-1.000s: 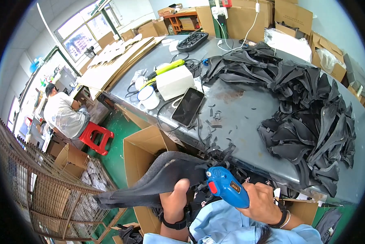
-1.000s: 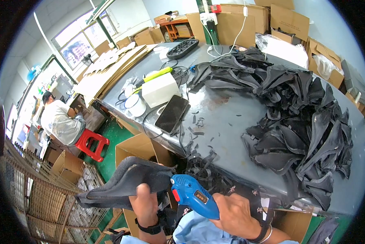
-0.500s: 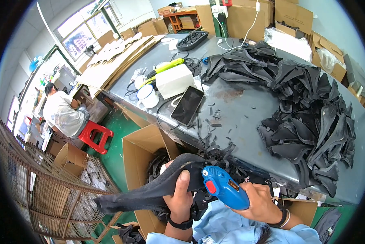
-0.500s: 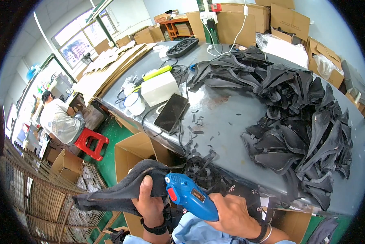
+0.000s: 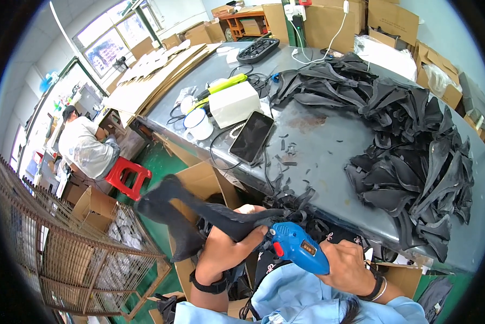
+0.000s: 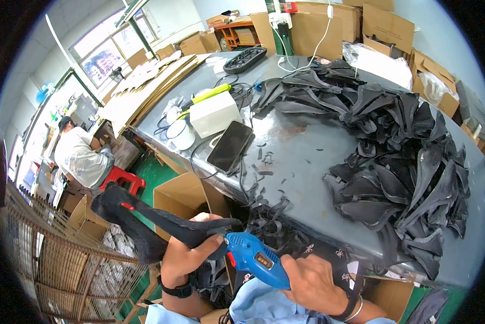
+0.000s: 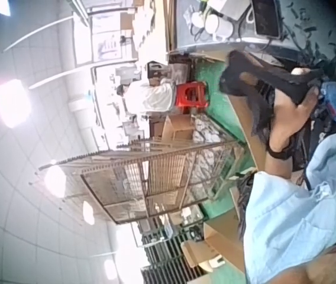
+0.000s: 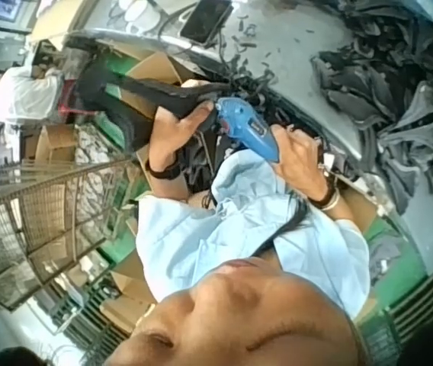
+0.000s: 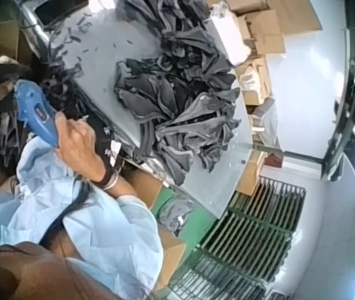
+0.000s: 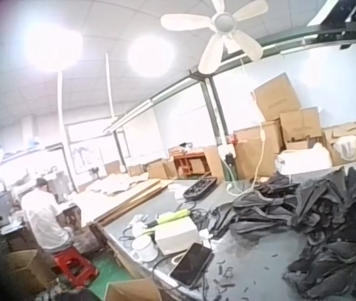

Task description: The person uses a blue electric cutter to trim excess material from the edges of black foam components, picking pieces from a box and placing the finished items onto a pile on the workbench. They periodically clear the workspace by pushing scraps aside before continuing to trim more components.

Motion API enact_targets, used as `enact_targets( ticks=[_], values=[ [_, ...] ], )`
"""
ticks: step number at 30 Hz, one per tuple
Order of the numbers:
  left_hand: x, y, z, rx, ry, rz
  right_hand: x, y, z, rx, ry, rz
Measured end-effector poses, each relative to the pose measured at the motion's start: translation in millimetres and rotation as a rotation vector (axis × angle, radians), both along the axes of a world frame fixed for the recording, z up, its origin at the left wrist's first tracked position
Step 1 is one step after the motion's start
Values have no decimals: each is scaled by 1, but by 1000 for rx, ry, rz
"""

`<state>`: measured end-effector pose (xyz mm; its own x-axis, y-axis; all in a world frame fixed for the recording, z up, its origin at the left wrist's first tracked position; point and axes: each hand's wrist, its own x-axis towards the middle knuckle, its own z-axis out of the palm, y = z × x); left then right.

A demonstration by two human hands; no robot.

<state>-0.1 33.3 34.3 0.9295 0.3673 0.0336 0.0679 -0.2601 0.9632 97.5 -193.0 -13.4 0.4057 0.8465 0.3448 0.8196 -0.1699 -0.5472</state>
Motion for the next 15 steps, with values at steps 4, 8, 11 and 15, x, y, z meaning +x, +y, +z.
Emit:
enact_targets(
  ticks=[4,8,11,15],
  values=[
    [3,8,-17,161,-79,-52,0,2,2,-2,48,52],
    [8,5,-32,269,-174,-49,-2,2,-1,23,140,87],
    [17,-10,-40,282,-247,19,-3,4,3,27,220,104],
    [20,-24,-50,129,-140,122,-4,6,12,54,283,118]
  ],
)
